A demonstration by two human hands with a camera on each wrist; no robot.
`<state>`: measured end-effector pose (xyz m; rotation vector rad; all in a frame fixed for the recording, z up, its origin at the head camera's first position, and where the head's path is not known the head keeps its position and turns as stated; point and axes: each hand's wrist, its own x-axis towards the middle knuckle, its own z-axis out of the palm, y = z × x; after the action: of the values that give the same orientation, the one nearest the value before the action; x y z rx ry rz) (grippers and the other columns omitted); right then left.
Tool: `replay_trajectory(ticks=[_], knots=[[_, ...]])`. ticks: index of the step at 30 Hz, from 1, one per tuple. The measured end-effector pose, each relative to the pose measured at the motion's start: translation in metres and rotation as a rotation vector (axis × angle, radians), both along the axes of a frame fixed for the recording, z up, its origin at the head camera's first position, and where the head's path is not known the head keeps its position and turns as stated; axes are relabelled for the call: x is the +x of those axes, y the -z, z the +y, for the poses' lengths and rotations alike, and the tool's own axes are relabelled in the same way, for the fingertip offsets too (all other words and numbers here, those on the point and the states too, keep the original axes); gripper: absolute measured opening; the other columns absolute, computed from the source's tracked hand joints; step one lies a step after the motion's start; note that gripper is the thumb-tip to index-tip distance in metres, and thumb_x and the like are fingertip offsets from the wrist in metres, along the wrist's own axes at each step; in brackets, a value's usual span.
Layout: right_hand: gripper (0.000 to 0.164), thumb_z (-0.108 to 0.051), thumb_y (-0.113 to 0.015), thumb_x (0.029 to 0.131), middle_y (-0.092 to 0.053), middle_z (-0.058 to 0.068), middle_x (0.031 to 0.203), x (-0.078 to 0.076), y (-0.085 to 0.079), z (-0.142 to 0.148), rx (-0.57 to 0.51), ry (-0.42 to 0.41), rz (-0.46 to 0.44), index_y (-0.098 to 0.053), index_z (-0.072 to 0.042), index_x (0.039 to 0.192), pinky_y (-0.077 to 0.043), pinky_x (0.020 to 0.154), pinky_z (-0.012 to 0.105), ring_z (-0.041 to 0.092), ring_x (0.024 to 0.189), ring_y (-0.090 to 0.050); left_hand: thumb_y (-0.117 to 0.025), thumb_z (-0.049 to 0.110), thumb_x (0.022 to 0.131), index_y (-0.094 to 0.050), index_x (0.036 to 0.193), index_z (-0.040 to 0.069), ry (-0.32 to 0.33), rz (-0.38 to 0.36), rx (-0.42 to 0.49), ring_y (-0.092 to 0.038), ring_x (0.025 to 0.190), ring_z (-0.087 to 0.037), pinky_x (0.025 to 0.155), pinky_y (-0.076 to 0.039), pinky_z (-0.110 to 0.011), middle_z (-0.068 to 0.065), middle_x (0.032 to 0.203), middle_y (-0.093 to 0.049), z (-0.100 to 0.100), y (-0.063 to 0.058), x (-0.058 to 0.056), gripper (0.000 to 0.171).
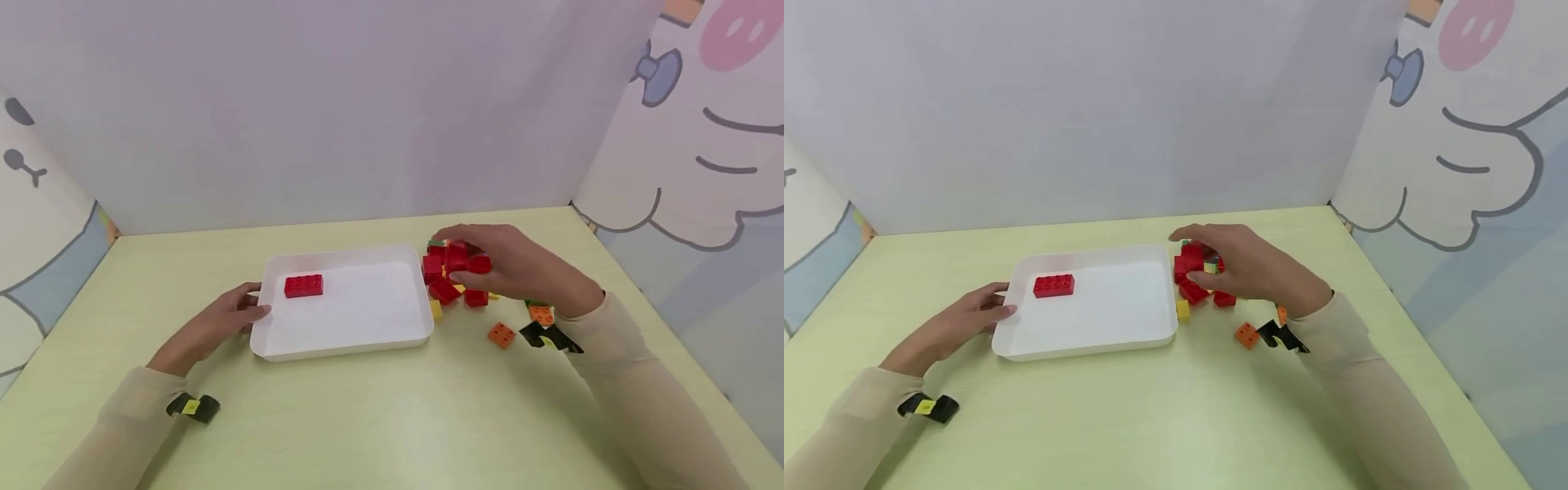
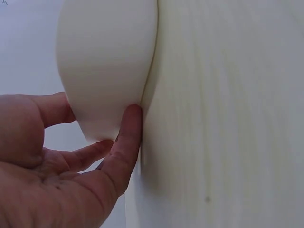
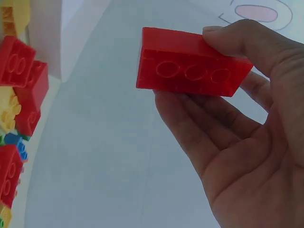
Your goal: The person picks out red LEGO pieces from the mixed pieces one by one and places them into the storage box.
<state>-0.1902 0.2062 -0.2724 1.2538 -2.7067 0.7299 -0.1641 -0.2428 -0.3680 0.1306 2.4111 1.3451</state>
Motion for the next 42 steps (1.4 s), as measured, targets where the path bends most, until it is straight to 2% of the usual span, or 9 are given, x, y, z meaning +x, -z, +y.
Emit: replay_trajectory(ticks=[4,10,13,19,23,26,31,35,42], knots=[[0.038,-0.029,-0.069,0.084,-0.058,-0.005,0.108,-0.002,-0.007,-0.015,0.006,-0.043,0.053,-0.056,-0.019,0.118,-0.049,0.071,0.026,0.010,0.090,-0.052,-0.055,0.028,0.094,-0.024,0.143,0.005,-0.002,0.000,0.004,-0.042,0.105,-0.030,0.083,-0.043,-0.035,-0.019,0.122,-0.041,0.002,0.002,0.000,0.063],[0.036,-0.027,-0.070,0.082,-0.057,-0.008,0.099,-0.005,-0.013,-0.024,0.041,0.031,-0.001,-0.052,-0.020,0.112,-0.049,0.069,0.026,0.011,0.085,-0.054,-0.055,0.028,0.094,-0.025,0.143,0.005,0.004,0.017,0.021,-0.044,0.103,-0.030,0.082,-0.043,-0.034,-0.018,0.120,-0.042,0.007,0.002,-0.002,0.062],[0.032,-0.028,-0.070,0.082,-0.057,-0.009,0.095,-0.006,-0.013,-0.024,0.042,0.041,-0.007,-0.051,-0.021,0.107,-0.049,0.069,0.027,0.011,0.082,-0.053,-0.055,0.028,0.094,-0.024,0.143,0.004,0.002,0.019,0.022,-0.044,0.103,-0.030,0.082,-0.043,-0.034,-0.018,0.119,-0.042,0.007,0.002,-0.002,0.063],[0.026,-0.028,-0.070,0.082,-0.057,-0.010,0.091,-0.012,-0.009,-0.030,0.037,0.020,0.000,-0.052,-0.021,0.099,-0.047,0.067,0.027,0.011,0.080,-0.052,-0.056,0.029,0.093,-0.023,0.143,0.004,-0.016,0.008,0.006,-0.043,0.102,-0.029,0.082,-0.042,-0.035,-0.018,0.119,-0.042,0.005,0.003,0.000,0.064],[0.022,-0.029,-0.070,0.082,-0.057,-0.012,0.089,-0.014,-0.011,-0.043,0.038,0.017,0.006,-0.053,-0.022,0.095,-0.047,0.064,0.025,0.010,0.078,-0.053,-0.056,0.029,0.093,-0.023,0.143,0.004,-0.024,0.009,0.005,-0.043,0.103,-0.029,0.082,-0.042,-0.035,-0.018,0.120,-0.042,0.003,0.003,0.002,0.065],[0.021,-0.029,-0.070,0.083,-0.058,-0.012,0.091,-0.016,-0.014,-0.056,0.010,-0.016,0.013,-0.053,-0.022,0.093,-0.047,0.062,0.025,0.009,0.078,-0.053,-0.055,0.029,0.094,-0.023,0.143,0.005,-0.032,0.011,0.003,-0.044,0.103,-0.029,0.083,-0.042,-0.035,-0.018,0.121,-0.042,0.002,0.004,0.003,0.064],[0.021,-0.026,-0.071,0.082,-0.056,-0.009,0.094,-0.019,-0.016,-0.069,-0.023,-0.055,0.062,-0.054,-0.021,0.095,-0.046,0.064,0.026,0.011,0.083,-0.050,-0.055,0.029,0.094,-0.023,0.144,0.006,-0.036,0.006,0.000,-0.044,0.103,-0.029,0.083,-0.043,-0.034,-0.018,0.122,-0.042,0.006,0.005,0.004,0.063],[0.027,-0.023,-0.072,0.081,-0.056,-0.011,0.098,-0.020,-0.016,-0.064,-0.015,-0.024,0.081,-0.055,-0.022,0.101,-0.047,0.072,0.024,0.008,0.089,-0.050,-0.055,0.028,0.094,-0.023,0.143,0.006,-0.026,0.010,0.002,-0.045,0.104,-0.029,0.084,-0.043,-0.035,-0.018,0.122,-0.042,0.012,0.005,0.000,0.063],[0.044,-0.015,-0.071,0.081,-0.057,-0.010,0.111,-0.020,-0.015,-0.056,-0.011,0.014,0.098,-0.053,-0.021,0.121,-0.046,0.079,0.024,0.004,0.097,-0.050,-0.055,0.028,0.094,-0.023,0.143,0.004,-0.010,0.002,-0.020,-0.044,0.106,-0.030,0.087,-0.044,-0.036,-0.019,0.122,-0.042,0.020,0.001,-0.008,0.063]])
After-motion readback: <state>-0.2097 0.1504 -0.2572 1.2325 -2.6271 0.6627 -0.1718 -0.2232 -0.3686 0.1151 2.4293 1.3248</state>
